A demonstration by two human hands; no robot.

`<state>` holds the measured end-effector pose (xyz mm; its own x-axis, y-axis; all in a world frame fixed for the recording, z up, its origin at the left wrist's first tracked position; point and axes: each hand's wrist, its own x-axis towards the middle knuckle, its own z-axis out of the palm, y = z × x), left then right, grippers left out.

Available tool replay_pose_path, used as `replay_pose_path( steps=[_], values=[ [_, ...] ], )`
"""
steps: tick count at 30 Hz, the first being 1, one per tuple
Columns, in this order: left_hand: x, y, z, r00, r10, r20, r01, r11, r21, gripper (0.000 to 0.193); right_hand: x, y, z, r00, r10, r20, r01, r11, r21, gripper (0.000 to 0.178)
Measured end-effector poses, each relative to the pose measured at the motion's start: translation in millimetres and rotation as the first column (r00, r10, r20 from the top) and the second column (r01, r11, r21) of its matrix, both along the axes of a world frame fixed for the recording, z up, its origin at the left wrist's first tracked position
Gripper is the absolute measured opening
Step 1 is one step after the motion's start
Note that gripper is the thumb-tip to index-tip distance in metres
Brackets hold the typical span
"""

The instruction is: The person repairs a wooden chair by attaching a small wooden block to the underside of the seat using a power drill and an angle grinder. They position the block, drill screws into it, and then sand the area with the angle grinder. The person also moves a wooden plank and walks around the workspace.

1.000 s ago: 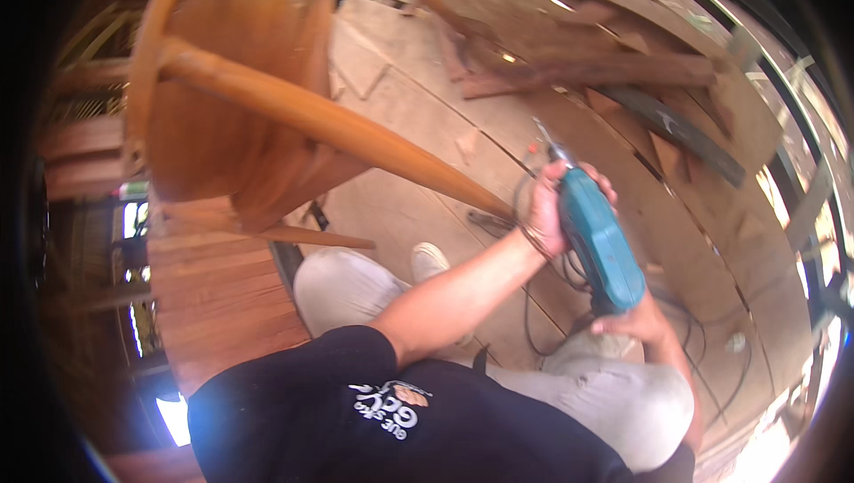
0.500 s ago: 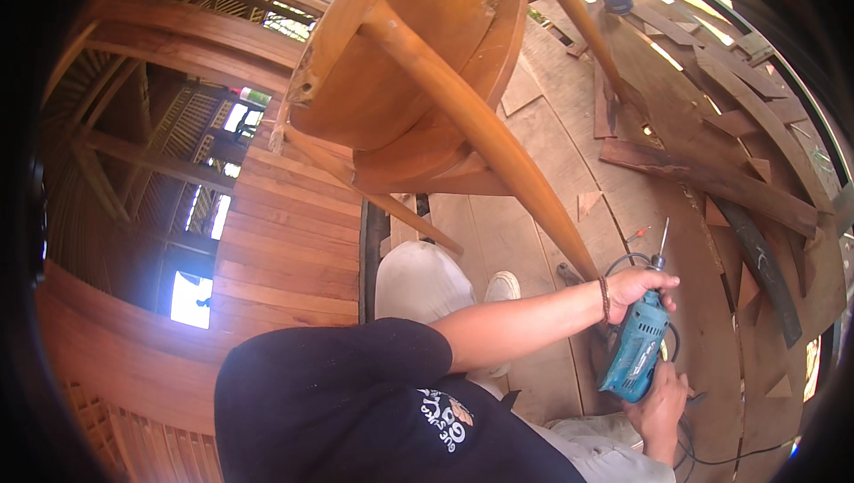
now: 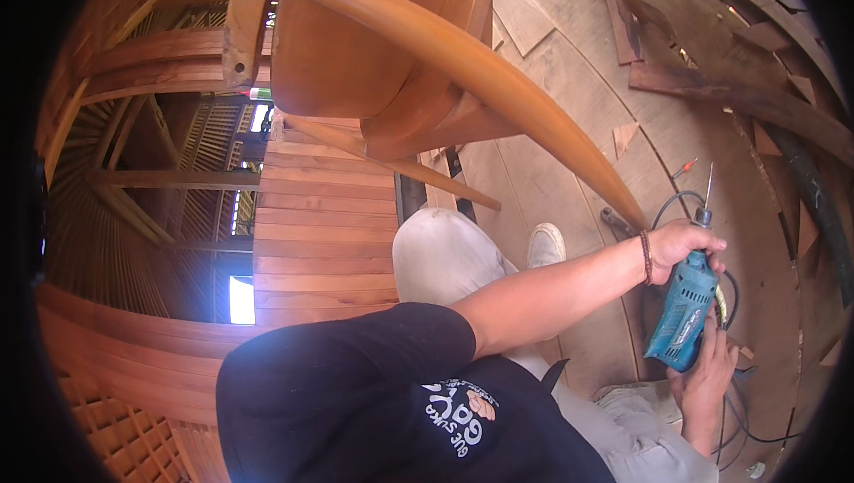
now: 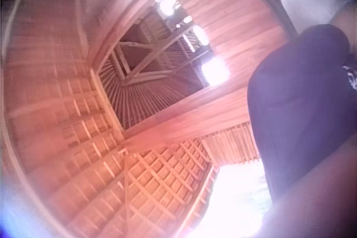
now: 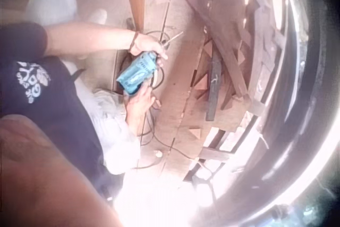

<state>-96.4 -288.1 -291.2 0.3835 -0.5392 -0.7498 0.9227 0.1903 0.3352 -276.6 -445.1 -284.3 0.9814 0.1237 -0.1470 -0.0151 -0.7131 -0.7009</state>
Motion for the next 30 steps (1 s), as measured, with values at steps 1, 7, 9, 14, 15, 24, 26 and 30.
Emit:
replay_pose_path(
  steps=[1,7,9,14,15,24,26,30],
  values=[
    [-2,-2,0,1.000,0.012,0.028,-0.013,0.999,0.030,0.014,-1,-6,-6,0.999,0.009,0.036,-0.008,1.000,-0.013,0.102],
    [-7,-1,-20,0.999,0.018,-0.030,-0.015,0.997,0.080,0.020,-6,-4,-12,0.995,0.052,0.084,-0.038,0.987,-0.158,0.101],
    [-5,-7,-16,0.999,0.004,-0.045,-0.001,0.997,0.080,0.016,-5,-9,-6,0.998,-0.027,0.048,0.034,0.989,-0.143,0.090],
    [-8,-2,-17,0.999,-0.040,0.036,0.036,0.994,0.106,0.018,-3,-13,-11,0.993,0.060,0.101,-0.044,0.987,-0.152,0.053],
    [-9,-6,-15,0.998,-0.051,0.029,0.047,0.994,0.102,0.019,-6,-16,-10,0.995,0.044,0.091,-0.031,0.990,-0.136,0.052],
    [-8,-6,-16,0.984,-0.168,0.052,0.163,0.982,0.092,0.019,-13,-4,-23,0.990,0.000,0.139,0.007,0.999,-0.045,0.046],
    [-9,-8,-20,0.986,-0.165,0.029,0.161,0.981,0.112,0.019,-16,-2,-28,0.992,-0.011,0.125,0.014,0.999,-0.030,0.047],
    [-12,-10,-21,0.992,-0.128,0.003,0.128,0.988,0.087,0.021,-19,-6,-30,0.994,-0.010,0.111,0.014,0.999,-0.033,0.048]
  ],
)
